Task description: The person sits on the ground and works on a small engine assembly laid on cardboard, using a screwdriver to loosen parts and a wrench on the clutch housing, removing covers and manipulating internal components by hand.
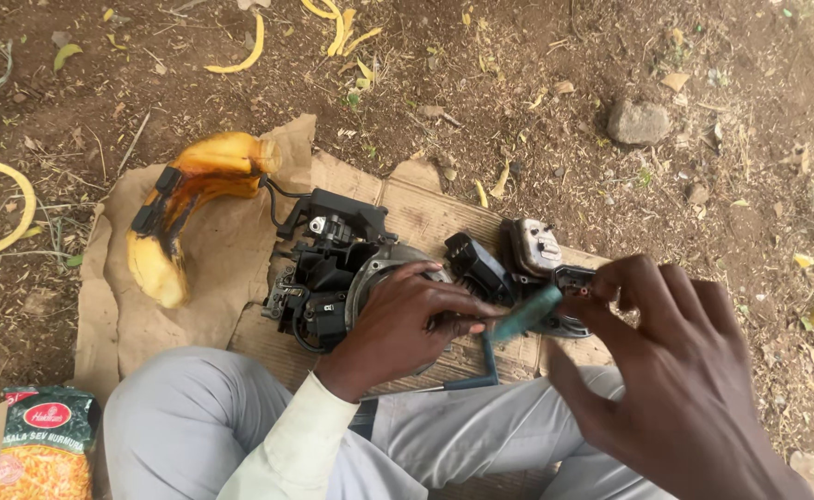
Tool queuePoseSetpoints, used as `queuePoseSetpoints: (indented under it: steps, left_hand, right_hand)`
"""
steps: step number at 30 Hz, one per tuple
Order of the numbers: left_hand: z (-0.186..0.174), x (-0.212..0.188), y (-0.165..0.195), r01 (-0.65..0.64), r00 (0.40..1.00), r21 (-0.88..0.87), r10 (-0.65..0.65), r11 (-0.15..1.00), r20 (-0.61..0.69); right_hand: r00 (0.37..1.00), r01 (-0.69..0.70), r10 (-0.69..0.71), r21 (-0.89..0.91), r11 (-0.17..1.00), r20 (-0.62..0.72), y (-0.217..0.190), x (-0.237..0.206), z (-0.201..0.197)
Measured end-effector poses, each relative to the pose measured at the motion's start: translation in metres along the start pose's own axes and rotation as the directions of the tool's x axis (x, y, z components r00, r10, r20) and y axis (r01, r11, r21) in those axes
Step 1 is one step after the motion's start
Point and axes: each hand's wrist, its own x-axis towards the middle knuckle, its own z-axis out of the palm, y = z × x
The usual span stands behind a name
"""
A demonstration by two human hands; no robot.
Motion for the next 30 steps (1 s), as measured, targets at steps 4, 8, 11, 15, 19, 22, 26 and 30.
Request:
queuePoseSetpoints:
  steps: [4, 8, 11, 15, 19, 22, 26, 30]
  left_hand:
    - [0.001, -0.001, 0.001, -0.028, 0.999, 0.035, 0.028, 0.999, -0.014]
    - [0.000, -0.005, 0.001, -0.036, 0.999, 0.025, 0.037, 0.999, -0.031]
    - [0.001, -0.005, 0.003, -0.032, 0.999, 0.026, 0.033, 0.999, -0.030]
    - [0.003, -0.003, 0.003, -0.022, 1.000, 0.052, 0.023, 0.998, -0.015]
    - [0.001, -0.004, -0.002, -0.049, 0.994, 0.071, 0.056, 0.996, -0.099]
    - [0.000, -0.002, -0.003, -0.029, 0.998, 0.023, 0.031, 0.999, -0.053]
    - [0.000, -0.002, 0.000, 0.003, 0.998, 0.046, 0.000, 0.999, -0.061]
    - [0.003, -0.003, 0.004, 0.005, 1.000, 0.075, -0.004, 0.997, -0.014]
  right_hand:
    - [0.998, 0.056, -0.055, 0.154, 0.986, -0.012, -0.020, 0.014, 0.001]
    - [0.977, 0.170, -0.138, 0.205, 0.964, -0.161, -0.032, 0.016, -0.002]
    - [0.988, 0.125, -0.095, 0.280, 0.952, -0.119, -0.031, 0.016, -0.002]
    - [0.996, 0.083, -0.071, 0.297, 0.951, -0.050, -0.031, 0.017, 0.005]
    - [0.971, 0.226, -0.199, 0.238, 0.945, -0.132, -0.029, 0.002, 0.010]
    - [0.953, 0.210, -0.188, 0.073, 0.975, -0.239, -0.020, -0.016, 0.010]
    - [0.969, 0.076, -0.066, 0.034, 0.997, -0.238, -0.009, -0.021, 0.018]
    - [0.981, 0.010, 0.020, 0.154, 0.988, -0.191, -0.018, 0.000, 0.028]
